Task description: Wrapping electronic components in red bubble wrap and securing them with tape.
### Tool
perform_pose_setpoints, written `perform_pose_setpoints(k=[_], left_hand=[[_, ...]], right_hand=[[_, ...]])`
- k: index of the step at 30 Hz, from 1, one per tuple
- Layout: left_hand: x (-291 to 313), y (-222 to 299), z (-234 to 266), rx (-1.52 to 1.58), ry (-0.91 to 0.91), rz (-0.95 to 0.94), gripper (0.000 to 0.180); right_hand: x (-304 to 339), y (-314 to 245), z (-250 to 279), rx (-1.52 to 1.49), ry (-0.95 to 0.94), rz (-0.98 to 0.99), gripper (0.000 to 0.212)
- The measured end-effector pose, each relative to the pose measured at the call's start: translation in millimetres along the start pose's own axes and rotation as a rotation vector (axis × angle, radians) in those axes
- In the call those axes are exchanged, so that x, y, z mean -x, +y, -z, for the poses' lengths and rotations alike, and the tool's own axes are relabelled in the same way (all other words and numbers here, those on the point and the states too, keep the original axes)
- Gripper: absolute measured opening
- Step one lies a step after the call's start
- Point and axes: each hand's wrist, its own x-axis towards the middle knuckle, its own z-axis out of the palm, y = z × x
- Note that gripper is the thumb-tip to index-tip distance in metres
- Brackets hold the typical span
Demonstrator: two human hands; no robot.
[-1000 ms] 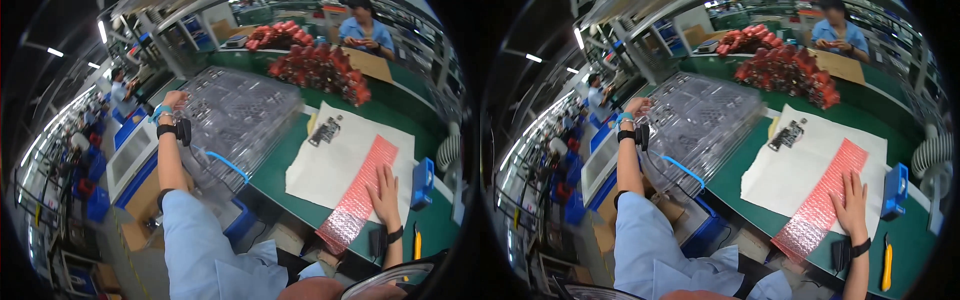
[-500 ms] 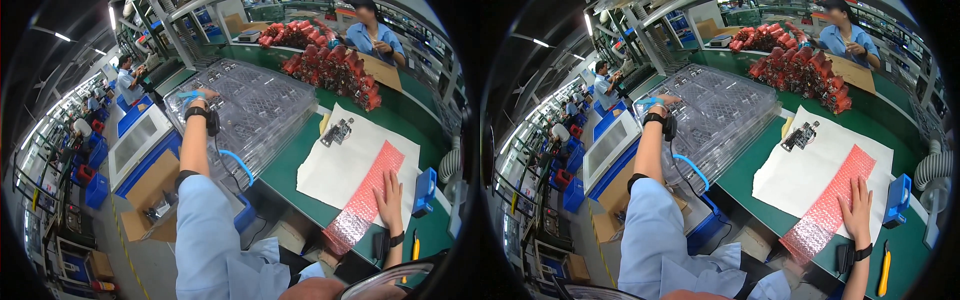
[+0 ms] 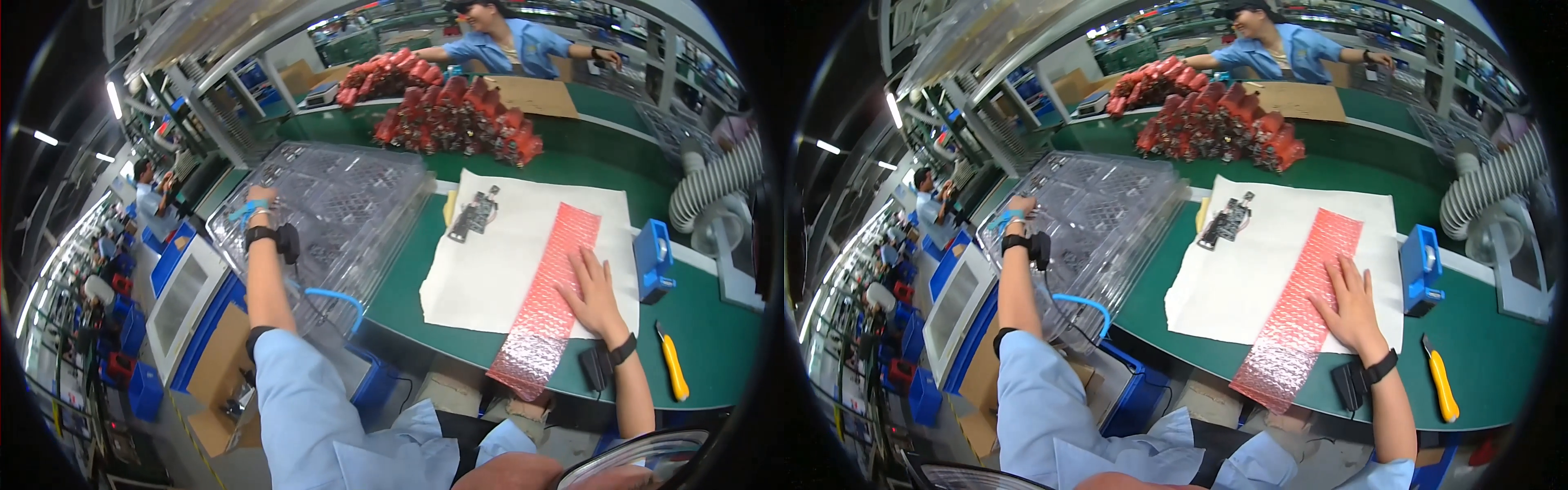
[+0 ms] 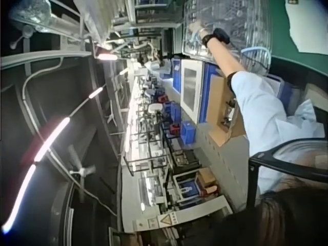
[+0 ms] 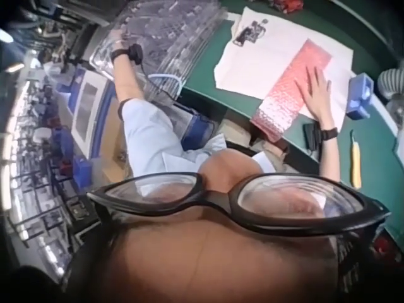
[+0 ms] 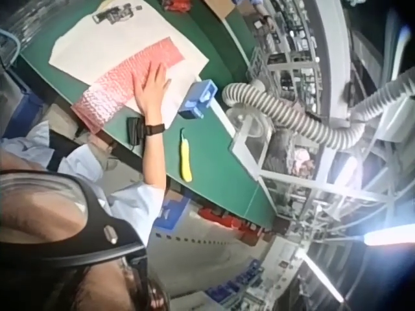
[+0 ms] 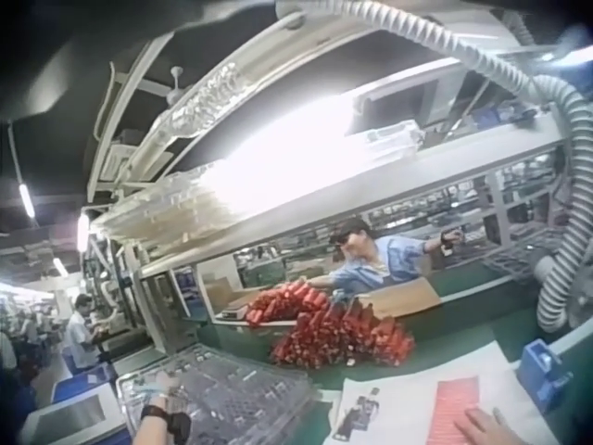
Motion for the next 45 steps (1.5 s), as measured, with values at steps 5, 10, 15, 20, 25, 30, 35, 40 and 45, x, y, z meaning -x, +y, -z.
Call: perform_pose_setpoints(k=[5, 10, 15, 20, 25, 30, 35, 40, 45], left_hand=[[-3, 58, 20, 0.028, 0.062, -0.232, 0.044], [120, 171, -13, 0.092, -0.226, -0.565, 0.055], [239, 230, -75, -0.043, -0.537, -0.916, 0.049], [266, 251, -109, -0.019, -0.68, -0.899, 0.053], [260, 241, -108, -0.034, -0.637, -0.982, 0.061], [228, 212, -38, 0.161, -0.778, -0.883, 0.056], [166, 150, 73, 0.056, -0.672, -0.478, 0.051], [96, 45, 127, 0.001, -0.586, -0.072, 0.043], [81, -33, 116, -0.364, -0.564, 0.175, 0.038]], right_hand=[[4, -3, 6, -0.023, 0.028, 0.013, 0.065], [1, 4, -4, -0.023, 0.014, 0.02, 0.066], [-1, 4, 0, -0.028, 0.034, 0.027, 0.067], [0, 3, -1, -0.04, 0.021, 0.027, 0.07], [2, 4, -2, -0.045, 0.044, 0.035, 0.07], [4, 7, -4, -0.037, 0.053, 0.042, 0.068], [3, 2, -2, -0.031, 0.041, 0.056, 0.066], [2, 7, -4, -0.003, 0.043, 0.07, 0.063], [-2, 7, -3, 0.025, 0.011, 0.039, 0.061]])
